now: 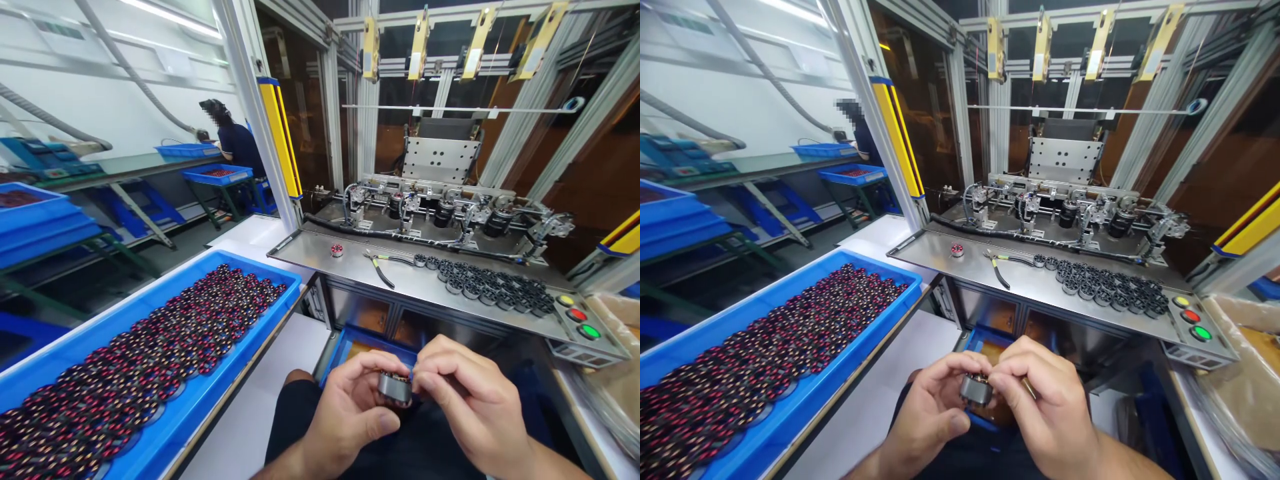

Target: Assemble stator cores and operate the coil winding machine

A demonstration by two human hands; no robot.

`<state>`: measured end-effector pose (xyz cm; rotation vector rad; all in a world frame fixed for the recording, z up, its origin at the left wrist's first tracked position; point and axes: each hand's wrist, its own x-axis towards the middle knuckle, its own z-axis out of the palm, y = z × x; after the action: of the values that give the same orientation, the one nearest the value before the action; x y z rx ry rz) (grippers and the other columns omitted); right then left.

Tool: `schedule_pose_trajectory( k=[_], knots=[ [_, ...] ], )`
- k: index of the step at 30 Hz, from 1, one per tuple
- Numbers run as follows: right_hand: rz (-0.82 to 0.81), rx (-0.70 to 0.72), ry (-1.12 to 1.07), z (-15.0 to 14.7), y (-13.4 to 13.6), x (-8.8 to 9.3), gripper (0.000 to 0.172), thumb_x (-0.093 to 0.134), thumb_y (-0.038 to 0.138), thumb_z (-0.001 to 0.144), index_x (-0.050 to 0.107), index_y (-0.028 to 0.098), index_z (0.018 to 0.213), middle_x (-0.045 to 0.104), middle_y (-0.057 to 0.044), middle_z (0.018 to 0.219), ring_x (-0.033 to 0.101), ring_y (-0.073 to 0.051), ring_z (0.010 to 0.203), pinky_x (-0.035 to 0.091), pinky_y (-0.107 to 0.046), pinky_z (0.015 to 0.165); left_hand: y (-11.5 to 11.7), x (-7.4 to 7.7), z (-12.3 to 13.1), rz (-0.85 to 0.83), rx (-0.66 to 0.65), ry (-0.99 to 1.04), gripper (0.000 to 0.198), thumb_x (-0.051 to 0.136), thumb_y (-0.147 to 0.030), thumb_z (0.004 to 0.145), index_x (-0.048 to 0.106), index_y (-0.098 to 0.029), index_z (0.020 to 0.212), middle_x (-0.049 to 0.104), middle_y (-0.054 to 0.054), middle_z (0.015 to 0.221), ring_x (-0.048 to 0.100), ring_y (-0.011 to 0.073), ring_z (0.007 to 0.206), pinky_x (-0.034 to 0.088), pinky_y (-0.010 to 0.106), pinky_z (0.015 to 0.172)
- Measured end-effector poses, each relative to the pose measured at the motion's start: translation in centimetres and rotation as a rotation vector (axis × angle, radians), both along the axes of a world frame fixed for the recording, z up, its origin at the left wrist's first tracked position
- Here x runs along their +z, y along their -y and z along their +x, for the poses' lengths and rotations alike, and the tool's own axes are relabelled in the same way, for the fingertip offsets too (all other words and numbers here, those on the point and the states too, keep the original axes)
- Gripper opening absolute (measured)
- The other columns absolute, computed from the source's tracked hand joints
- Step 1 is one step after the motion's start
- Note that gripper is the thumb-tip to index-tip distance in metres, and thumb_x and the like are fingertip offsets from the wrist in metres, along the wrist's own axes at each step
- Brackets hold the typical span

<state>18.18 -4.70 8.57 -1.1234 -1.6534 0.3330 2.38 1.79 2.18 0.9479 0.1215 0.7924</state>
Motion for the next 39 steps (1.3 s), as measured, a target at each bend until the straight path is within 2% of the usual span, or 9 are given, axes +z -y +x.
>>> schedule_pose_trajectory(
  k=[5,9,16,24,26,30,33,36,39],
  knots=[
    [0.047,-0.086,-0.026,-0.4,0.5,-0.3,0.014,0.055,0.006,0.088,0.064,0.016,0.083,0.062,-0.002,0.071,0.059,-0.01,0.066,0.048,-0.021,0.06,-0.2,-0.4,0.1,0.011,0.093,0.008,0.027,0.081,-0.022,0.072,0.071,-0.022,0.097,0.063,0.005,0.106,0.064,0.0143,0.088,0.052,0.025,0.08],
    [-0.193,-0.172,-0.264,-1.8,0.9,-2.1,0.024,0.056,0.024,0.092,0.062,0.018,0.07,0.061,-0.001,0.067,0.058,-0.011,0.063,0.046,-0.021,0.059,-1.1,-0.8,0.3,-0.002,0.152,0.01,0.028,0.083,-0.018,0.069,0.071,-0.025,0.094,0.06,0.004,0.12,0.065,0.0142,0.093,0.05,0.027,0.087],
    [-0.501,0.023,-0.926,-4.6,0.6,-5.2,0.036,0.068,0.045,0.081,0.06,0.016,0.062,0.06,-0.001,0.059,0.054,-0.012,0.062,0.045,-0.022,0.062,-1.9,-0.7,0.5,-0.038,0.097,0.042,0.027,0.084,-0.02,0.069,0.072,-0.027,0.092,0.065,0.002,0.113,0.069,0.0154,0.091,0.051,0.029,0.087],
    [-0.555,0.431,-1.231,-3.8,0.7,-5.4,0.046,0.05,0.057,0.09,0.073,0.017,0.095,0.07,-0.01,0.091,0.066,-0.02,0.083,0.051,-0.036,0.082,-2.3,-0.8,0.1,0.1,0.114,0.049,0.026,0.084,-0.021,0.069,0.074,-0.028,0.092,0.07,0.003,0.112,0.061,0.0223,0.117,0.044,0.034,0.101],
    [-0.593,0.46,-1.261,-3.9,0.6,-5.3,0.037,0.054,0.05,0.09,0.073,0.02,0.099,0.07,-0.009,0.097,0.065,-0.02,0.088,0.05,-0.037,0.086,-2.4,-0.9,0.0,0.186,0.091,0.037,0.025,0.083,-0.02,0.069,0.074,-0.028,0.092,0.072,0.003,0.11,0.056,0.0241,0.124,0.039,0.037,0.107],
    [-0.551,0.428,-1.117,-3.8,0.3,-5.4,0.035,0.066,0.048,0.083,0.07,0.021,0.105,0.067,-0.009,0.099,0.063,-0.021,0.089,0.051,-0.037,0.085,-2.5,-0.9,-0.9,0.35,0.204,-0.059,0.056,0.088,-0.03,0.063,0.066,-0.033,0.114,0.064,0.004,0.128,0.041,0.0257,0.137,0.026,0.039,0.116],
    [-0.28,0.142,-0.727,-2.7,0.4,-6.1,0.03,0.074,0.037,0.079,0.067,0.025,0.106,0.063,-0.006,0.1,0.062,-0.018,0.092,0.052,-0.029,0.081,-2.2,-0.2,-1.8,0.465,0.42,-0.269,0.082,0.093,-0.038,0.049,0.059,-0.032,0.124,0.057,0.004,0.132,0.046,0.0242,0.129,0.033,0.03,0.109],
    [0.061,-0.083,-0.224,-1.7,0.6,-6.6,0.037,0.07,0.012,0.079,0.062,0.023,0.114,0.06,-0.006,0.103,0.06,-0.017,0.097,0.052,-0.027,0.083,-1.4,1.1,-2.2,0.556,0.359,-0.462,0.065,0.09,-0.043,0.054,0.067,-0.025,0.113,0.067,0.003,0.104,0.061,0.0195,0.096,0.046,0.026,0.088],
    [0.196,-0.114,0.001,-1.4,0.9,-6.5,0.043,0.064,0.003,0.08,0.056,0.017,0.12,0.059,-0.009,0.103,0.058,-0.019,0.099,0.052,-0.029,0.083,-0.8,1.9,-1.9,0.57,0.3,-0.52,0.052,0.085,-0.044,0.063,0.07,-0.02,0.106,0.07,0.004,0.091,0.063,0.0178,0.082,0.048,0.027,0.082]
  ],
)
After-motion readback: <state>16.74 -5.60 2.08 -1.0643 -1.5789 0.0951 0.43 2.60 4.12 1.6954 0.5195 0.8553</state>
